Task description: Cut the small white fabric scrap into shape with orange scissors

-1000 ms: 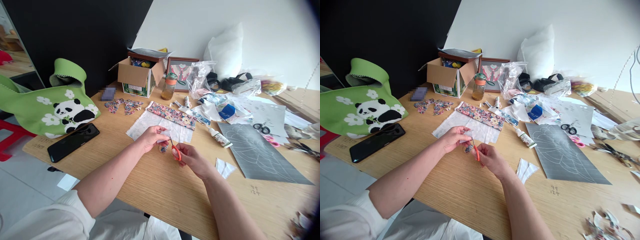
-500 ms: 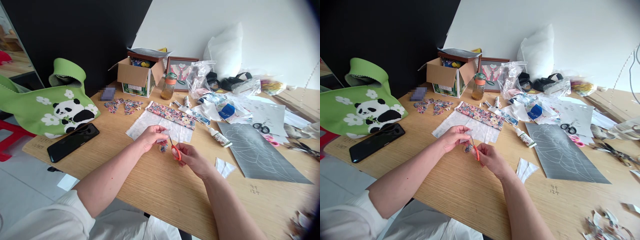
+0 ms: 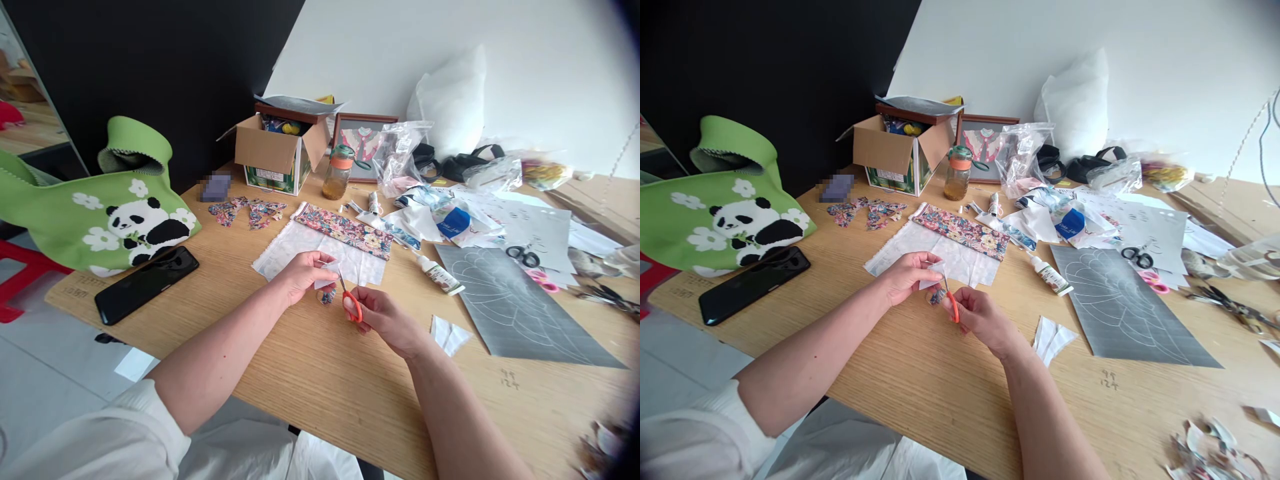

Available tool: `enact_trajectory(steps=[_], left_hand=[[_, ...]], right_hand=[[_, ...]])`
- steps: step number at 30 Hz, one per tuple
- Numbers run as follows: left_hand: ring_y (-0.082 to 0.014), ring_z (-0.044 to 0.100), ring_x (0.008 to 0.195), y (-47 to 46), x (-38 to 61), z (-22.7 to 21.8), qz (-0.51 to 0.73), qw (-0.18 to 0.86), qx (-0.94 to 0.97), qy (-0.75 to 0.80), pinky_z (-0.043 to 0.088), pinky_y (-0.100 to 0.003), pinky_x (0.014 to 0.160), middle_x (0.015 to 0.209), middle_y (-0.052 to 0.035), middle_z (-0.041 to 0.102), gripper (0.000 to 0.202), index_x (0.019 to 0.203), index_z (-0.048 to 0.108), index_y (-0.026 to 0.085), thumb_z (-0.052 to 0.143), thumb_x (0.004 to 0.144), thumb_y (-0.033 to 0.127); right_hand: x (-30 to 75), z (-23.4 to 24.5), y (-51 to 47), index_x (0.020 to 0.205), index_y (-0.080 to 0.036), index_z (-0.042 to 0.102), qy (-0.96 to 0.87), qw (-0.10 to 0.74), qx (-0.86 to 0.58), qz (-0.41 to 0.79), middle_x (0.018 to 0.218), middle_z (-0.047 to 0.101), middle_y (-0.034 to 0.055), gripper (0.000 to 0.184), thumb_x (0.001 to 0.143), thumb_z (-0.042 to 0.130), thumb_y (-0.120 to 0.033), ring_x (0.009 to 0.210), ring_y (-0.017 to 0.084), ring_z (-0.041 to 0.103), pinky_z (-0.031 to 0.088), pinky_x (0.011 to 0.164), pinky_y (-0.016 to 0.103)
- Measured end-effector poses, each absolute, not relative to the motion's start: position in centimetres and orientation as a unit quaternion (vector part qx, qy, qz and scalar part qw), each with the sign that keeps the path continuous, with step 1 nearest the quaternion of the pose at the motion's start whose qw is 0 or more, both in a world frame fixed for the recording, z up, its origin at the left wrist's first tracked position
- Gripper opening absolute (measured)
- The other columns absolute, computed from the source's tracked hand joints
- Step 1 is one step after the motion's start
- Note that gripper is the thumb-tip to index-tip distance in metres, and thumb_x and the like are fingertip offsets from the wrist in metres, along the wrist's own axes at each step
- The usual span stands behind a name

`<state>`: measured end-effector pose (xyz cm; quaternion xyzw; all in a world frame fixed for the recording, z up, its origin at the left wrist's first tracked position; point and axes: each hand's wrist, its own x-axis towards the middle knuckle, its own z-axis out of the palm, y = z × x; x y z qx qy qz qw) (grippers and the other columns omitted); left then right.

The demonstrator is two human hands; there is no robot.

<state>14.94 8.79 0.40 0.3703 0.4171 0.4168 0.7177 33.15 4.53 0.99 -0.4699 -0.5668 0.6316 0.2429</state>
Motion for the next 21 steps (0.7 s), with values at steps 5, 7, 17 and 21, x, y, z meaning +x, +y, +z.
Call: enact_trajectory(steps=[5, 7, 17, 21], left_hand=[[-0.0115, 0.06, 0.053, 8.75, 14.91, 0.54, 0.412, 0.722, 0.366, 0.418, 0.05, -0.024, 0.056, 0.067, -0.0004, 0.061, 0.035, 0.093, 0.054, 0.01, 0.07, 0.064, 0.0], [-0.0115, 0.06, 0.053, 8.76, 14.92, 0.57, 0.413, 0.724, 0.362, 0.417, 0.05, -0.024, 0.056, 0.066, -0.0006, 0.061, 0.034, 0.093, 0.054, 0.01, 0.069, 0.065, -0.002], [-0.0122, 0.061, 0.054, 8.77, 14.87, 0.52, 0.417, 0.73, 0.352, 0.411, 0.05, -0.025, 0.058, 0.067, -0.0015, 0.062, 0.033, 0.092, 0.055, 0.01, 0.069, 0.065, -0.002], [-0.0122, 0.062, 0.054, 8.82, 14.87, 0.52, 0.415, 0.73, 0.355, 0.411, 0.049, -0.024, 0.059, 0.068, -0.0021, 0.063, 0.034, 0.092, 0.055, 0.01, 0.07, 0.063, -0.001]], right_hand=[[33.12, 1.02, 4.52, 0.069, -0.019, 0.05, -0.567, 0.246, -0.464, 0.635, 0.062, 0.047, -0.0038, 0.051, 0.067, 0.073, -0.064, 0.052, 0.009, 0.037, 0.03, 0.05, 0.026], [33.14, 1.01, 4.52, 0.069, -0.019, 0.05, -0.565, 0.248, -0.461, 0.637, 0.061, 0.047, -0.004, 0.051, 0.067, 0.073, -0.064, 0.052, 0.009, 0.037, 0.03, 0.05, 0.025], [33.37, 0.77, 4.59, 0.071, -0.017, 0.051, -0.564, 0.251, -0.455, 0.642, 0.062, 0.047, -0.0038, 0.049, 0.069, 0.073, -0.061, 0.053, 0.008, 0.037, 0.031, 0.05, 0.025], [33.48, 0.55, 4.62, 0.073, -0.017, 0.052, -0.566, 0.247, -0.45, 0.645, 0.063, 0.047, -0.0039, 0.049, 0.07, 0.073, -0.062, 0.053, 0.008, 0.038, 0.031, 0.05, 0.025]])
